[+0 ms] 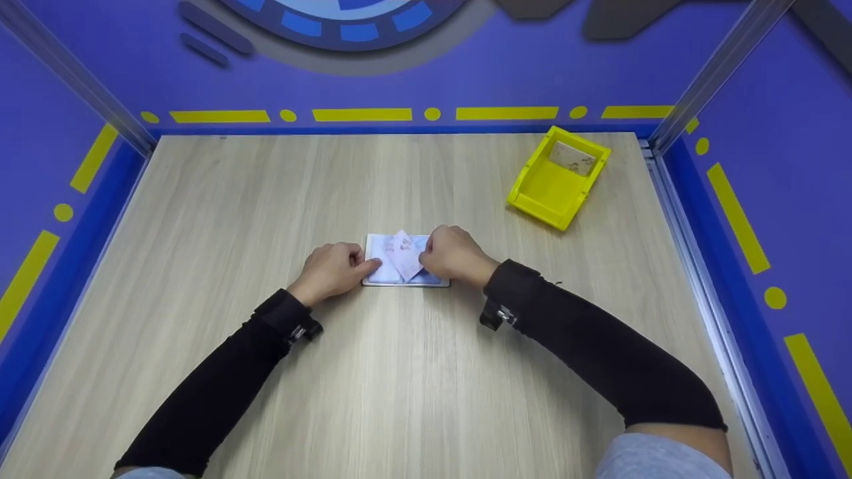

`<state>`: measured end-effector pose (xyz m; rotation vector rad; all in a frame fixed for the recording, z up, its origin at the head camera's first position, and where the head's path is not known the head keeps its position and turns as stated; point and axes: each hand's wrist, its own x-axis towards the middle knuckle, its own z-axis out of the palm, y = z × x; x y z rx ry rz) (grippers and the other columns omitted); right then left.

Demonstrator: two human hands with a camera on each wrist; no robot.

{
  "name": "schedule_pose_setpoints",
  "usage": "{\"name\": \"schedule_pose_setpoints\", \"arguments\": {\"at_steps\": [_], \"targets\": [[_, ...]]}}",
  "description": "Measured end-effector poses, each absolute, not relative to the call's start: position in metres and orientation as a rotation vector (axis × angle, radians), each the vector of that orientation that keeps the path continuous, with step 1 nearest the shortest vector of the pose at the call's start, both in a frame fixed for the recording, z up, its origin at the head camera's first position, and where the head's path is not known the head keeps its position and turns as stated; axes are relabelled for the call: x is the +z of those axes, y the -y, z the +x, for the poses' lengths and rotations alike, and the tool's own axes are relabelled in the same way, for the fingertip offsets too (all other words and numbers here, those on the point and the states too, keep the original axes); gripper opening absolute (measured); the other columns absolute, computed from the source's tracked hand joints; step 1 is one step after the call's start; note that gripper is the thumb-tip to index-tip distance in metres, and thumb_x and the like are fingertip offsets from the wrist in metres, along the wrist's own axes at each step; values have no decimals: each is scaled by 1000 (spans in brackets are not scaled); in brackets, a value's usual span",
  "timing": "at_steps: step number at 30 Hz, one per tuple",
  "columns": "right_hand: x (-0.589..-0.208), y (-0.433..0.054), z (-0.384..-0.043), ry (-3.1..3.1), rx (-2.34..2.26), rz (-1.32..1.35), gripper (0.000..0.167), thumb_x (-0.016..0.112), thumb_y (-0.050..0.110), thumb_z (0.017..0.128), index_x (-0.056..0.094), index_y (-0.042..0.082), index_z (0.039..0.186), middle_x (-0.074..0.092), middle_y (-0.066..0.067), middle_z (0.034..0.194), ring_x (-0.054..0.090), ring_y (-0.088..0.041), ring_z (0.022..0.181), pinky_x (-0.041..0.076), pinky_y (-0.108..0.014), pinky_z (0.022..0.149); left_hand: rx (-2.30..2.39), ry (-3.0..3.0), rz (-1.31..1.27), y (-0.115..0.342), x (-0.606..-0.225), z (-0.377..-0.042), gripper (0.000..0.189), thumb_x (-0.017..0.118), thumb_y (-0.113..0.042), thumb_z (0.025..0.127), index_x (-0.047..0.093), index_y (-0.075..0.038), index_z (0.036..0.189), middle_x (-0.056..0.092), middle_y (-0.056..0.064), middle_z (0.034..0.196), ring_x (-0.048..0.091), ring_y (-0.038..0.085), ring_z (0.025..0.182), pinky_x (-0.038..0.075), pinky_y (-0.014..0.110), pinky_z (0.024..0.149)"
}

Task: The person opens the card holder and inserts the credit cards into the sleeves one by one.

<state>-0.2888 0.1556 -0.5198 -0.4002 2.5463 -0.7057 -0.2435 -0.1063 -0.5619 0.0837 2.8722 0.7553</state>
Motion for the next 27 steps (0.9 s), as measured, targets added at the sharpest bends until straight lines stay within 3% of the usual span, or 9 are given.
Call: {"name": "schedule_pose_setpoints", "arguments": {"at_steps": [9, 17, 27], "targets": [[-524, -146, -283, -2534, -712, -439, 35, 69, 24, 101, 69, 16, 67, 47, 10, 59, 48, -11, 60, 36, -29, 59, 776, -2852, 60, 106, -563, -244, 48, 72, -58, 103, 58, -21, 75, 57, -4, 76, 59, 21, 80, 41, 36, 75], [-526, -141, -280, -2557, -684, -468, 32, 68, 23, 101, 74, 13, 70, 52, 10, 62, 52, -14, 68, 40, -29, 65, 779, -2848, 78, 103, -563, -245, 48, 71, -58, 103, 58, -20, 76, 56, -4, 75, 56, 20, 77, 38, 35, 72], [-526, -130, -281, -2541, -666, -465, 44, 69, 24, 101, 55, 21, 59, 44, 11, 58, 46, -12, 58, 36, -29, 58, 736, -2874, 91, 107, -563, -245, 49, 71, -59, 103, 60, -19, 76, 56, -4, 74, 57, 20, 74, 39, 34, 70]]}}
